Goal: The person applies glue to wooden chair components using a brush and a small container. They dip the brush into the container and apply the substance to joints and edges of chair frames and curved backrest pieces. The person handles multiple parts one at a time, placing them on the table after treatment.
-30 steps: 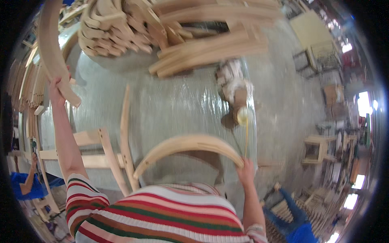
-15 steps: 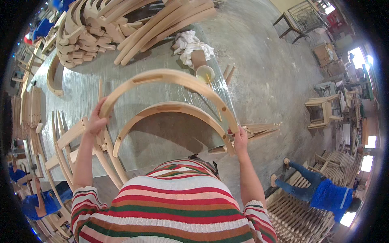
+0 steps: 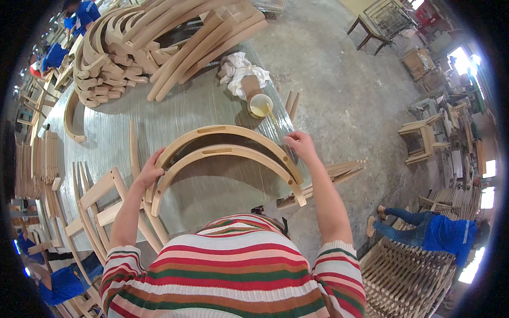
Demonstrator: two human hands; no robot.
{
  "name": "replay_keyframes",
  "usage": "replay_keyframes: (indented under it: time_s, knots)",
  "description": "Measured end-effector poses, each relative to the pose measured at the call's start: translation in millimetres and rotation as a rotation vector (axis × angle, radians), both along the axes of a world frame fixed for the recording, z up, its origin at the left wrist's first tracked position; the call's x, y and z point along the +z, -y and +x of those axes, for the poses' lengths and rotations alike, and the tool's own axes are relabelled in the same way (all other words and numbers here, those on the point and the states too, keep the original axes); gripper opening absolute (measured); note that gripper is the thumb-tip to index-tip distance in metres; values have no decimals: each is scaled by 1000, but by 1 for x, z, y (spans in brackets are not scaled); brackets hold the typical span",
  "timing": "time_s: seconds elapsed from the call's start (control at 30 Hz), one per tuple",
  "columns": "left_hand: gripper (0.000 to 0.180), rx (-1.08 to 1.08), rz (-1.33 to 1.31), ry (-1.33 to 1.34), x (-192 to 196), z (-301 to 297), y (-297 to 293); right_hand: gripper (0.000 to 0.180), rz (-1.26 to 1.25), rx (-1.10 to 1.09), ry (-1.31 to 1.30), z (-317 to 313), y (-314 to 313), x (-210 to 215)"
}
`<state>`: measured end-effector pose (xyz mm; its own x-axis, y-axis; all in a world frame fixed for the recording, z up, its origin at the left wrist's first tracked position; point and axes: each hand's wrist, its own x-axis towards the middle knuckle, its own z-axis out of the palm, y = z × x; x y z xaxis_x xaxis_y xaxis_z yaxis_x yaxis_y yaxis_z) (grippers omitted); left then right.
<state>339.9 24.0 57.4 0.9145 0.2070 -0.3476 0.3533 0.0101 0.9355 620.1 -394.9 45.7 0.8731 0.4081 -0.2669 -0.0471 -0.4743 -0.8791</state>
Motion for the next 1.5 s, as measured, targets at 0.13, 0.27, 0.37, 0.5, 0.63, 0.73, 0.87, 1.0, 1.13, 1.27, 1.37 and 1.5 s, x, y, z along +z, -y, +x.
replay_keyframes:
  time_s: [0.13,0.27,0.37,0.5,0.63,0.73,0.87,1.0,1.13,1.27,1.37,1.5]
  knots:
    - [73,-58,169,57,-2,-2,1,27,-221,144,61,16,-27,-9]
    - [70,-30,369,52,-10,-11,-1,27,-336,244,229,14,-34,-13]
    - [67,-114,449,83,-14,-13,-8,27,-89,2,150,4,-39,-8]
    - [63,-166,352,5,-16,-5,-57,22,158,-85,289,9,-40,19]
    - [66,699,57,178,11,36,-150,22,192,-197,454,7,-46,34]
    - [49,964,-77,364,66,87,-212,22,211,-284,383,3,-41,38]
    - [45,1098,-242,389,109,146,-276,21,264,-347,273,-7,-46,40]
    - [53,1196,-275,350,137,199,-323,21,219,-409,254,-13,-34,36]
    - [54,1310,-262,218,136,220,-357,21,247,-423,183,-13,-31,34]
    - [48,1231,-247,129,132,222,-363,21,225,-433,143,-18,-29,25]
    - [44,1170,-244,221,134,208,-356,22,258,-422,86,-20,-41,15]
    - [44,1317,-496,528,128,240,-288,22,234,-396,81,-22,-46,15]
